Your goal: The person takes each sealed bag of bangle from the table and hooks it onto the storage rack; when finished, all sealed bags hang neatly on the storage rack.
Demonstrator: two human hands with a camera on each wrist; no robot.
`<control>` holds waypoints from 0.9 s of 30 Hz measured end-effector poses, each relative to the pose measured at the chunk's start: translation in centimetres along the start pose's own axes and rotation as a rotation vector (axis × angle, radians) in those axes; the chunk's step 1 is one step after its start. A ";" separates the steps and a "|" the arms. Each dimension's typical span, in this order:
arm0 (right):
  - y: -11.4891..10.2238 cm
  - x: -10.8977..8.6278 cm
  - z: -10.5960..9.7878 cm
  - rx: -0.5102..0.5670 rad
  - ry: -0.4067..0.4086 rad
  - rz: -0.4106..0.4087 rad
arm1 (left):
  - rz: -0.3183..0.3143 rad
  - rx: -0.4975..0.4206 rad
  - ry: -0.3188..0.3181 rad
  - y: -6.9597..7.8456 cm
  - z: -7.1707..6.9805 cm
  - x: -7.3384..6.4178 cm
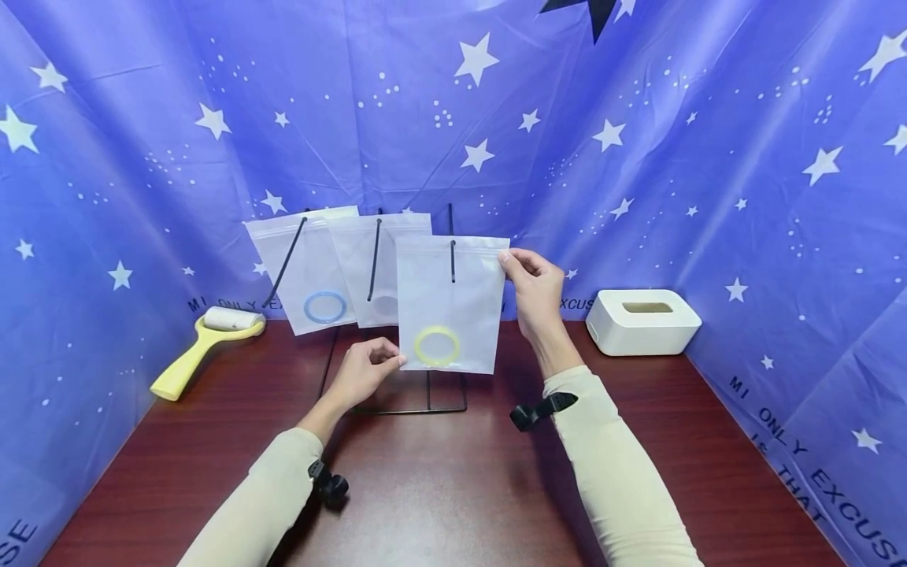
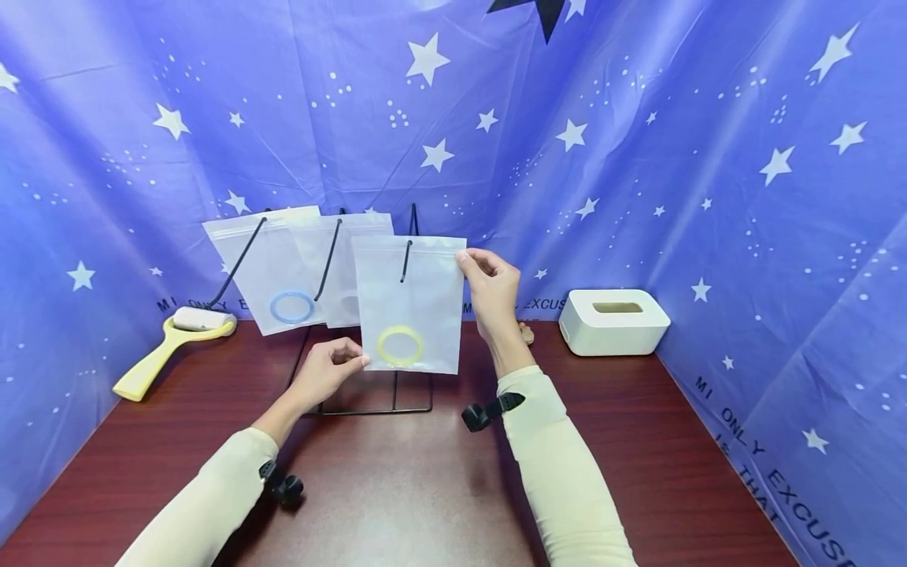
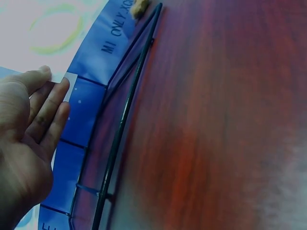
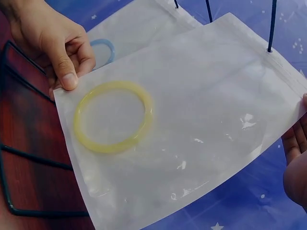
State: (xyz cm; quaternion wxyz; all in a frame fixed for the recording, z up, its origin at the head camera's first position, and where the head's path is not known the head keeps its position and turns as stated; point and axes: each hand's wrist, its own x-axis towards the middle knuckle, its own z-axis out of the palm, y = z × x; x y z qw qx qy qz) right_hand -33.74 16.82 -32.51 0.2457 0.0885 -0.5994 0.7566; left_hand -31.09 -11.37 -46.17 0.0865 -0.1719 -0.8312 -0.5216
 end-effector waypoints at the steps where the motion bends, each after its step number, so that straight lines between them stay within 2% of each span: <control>1: 0.1 0.3 0.0 -0.006 0.008 0.002 | -0.003 -0.002 0.004 0.0 0.0 0.3; 8: 0.8 2.1 0.7 -0.020 0.040 0.027 | -0.004 0.016 0.056 -0.3 0.2 2.0; 12: 1.1 2.9 1.2 -0.021 0.054 0.053 | -0.040 0.026 0.085 -0.6 0.4 2.8; 15: 1.2 3.5 1.5 -0.027 0.071 0.063 | -0.063 0.036 0.093 -0.7 0.4 3.5; 22: 1.4 5.1 1.9 -0.056 0.098 0.069 | -0.056 0.067 0.096 -0.5 0.7 5.5; 27: 2.4 5.7 2.4 -0.056 0.109 0.090 | -0.087 0.075 0.113 -0.9 0.8 6.3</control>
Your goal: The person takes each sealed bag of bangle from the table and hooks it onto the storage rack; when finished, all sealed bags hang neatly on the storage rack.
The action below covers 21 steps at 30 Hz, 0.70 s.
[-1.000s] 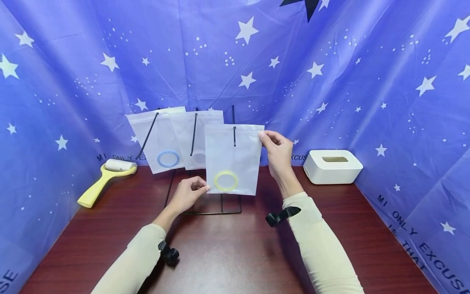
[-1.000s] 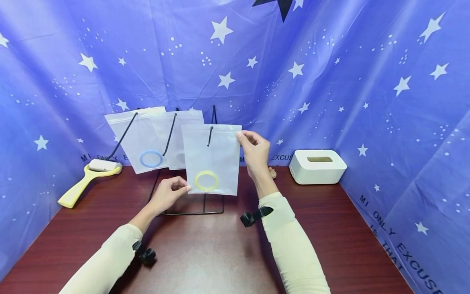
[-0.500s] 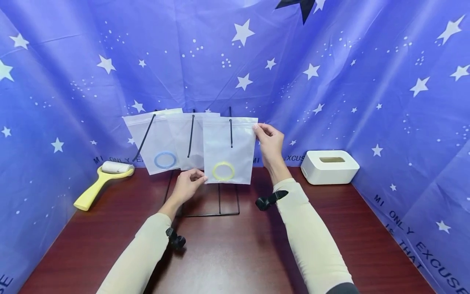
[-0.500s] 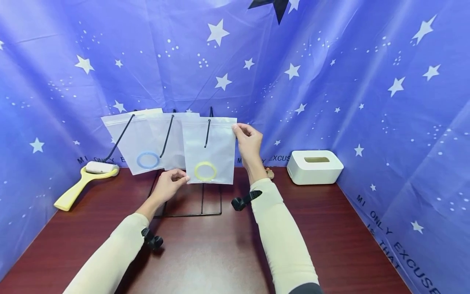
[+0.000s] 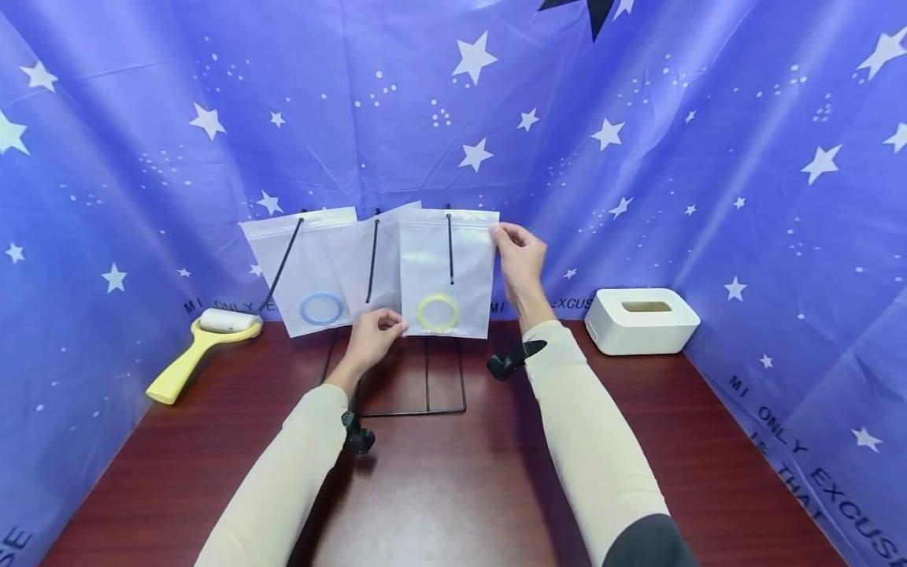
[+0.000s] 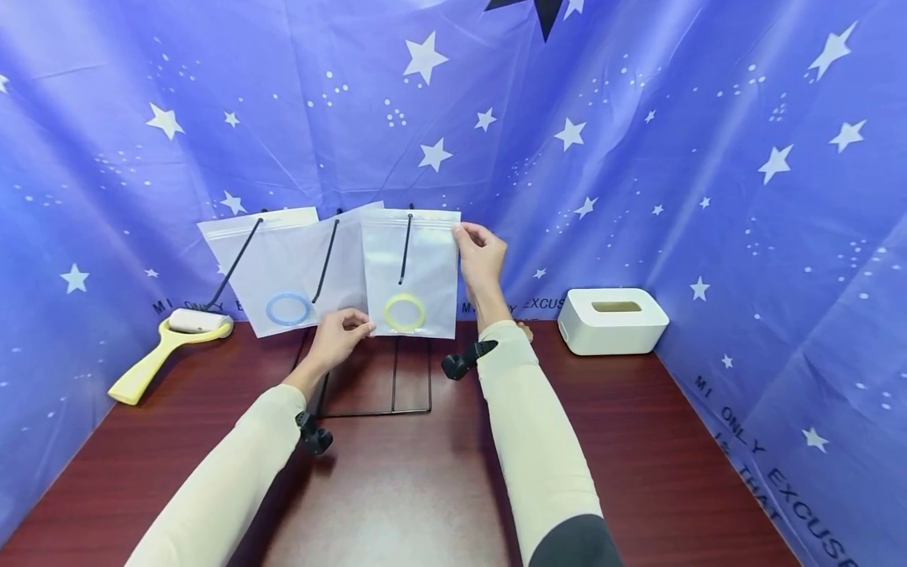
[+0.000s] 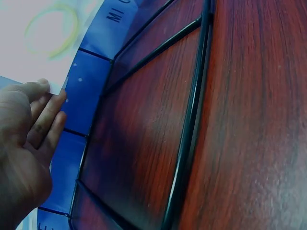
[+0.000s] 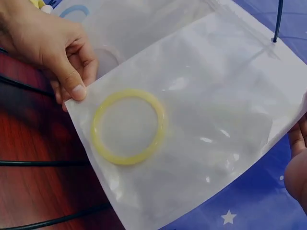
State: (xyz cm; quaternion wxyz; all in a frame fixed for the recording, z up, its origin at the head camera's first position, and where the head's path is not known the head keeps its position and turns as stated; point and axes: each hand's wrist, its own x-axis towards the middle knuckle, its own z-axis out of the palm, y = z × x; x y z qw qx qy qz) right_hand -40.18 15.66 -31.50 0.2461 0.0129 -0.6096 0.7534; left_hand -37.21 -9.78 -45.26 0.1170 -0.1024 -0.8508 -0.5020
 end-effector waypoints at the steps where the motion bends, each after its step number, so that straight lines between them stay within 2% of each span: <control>1: 0.2 0.0 0.0 0.004 0.002 0.000 | -0.006 -0.001 0.008 -0.1 0.0 0.0; 8: 0.8 -0.2 -0.1 0.028 -0.003 -0.018 | -0.042 -0.005 0.014 -0.1 0.0 -0.1; 13: 2.1 -1.1 -1.5 -0.079 -0.031 0.010 | -0.024 0.116 -0.008 -0.1 -0.7 -0.3; 17: 3.9 -2.5 -3.6 -0.194 -0.062 0.007 | 0.021 0.200 -0.019 -0.7 -2.1 -1.5; 21: 4.8 -3.8 -6.4 -0.254 -0.109 -0.018 | 0.069 0.234 -0.038 -1.0 -4.6 -3.3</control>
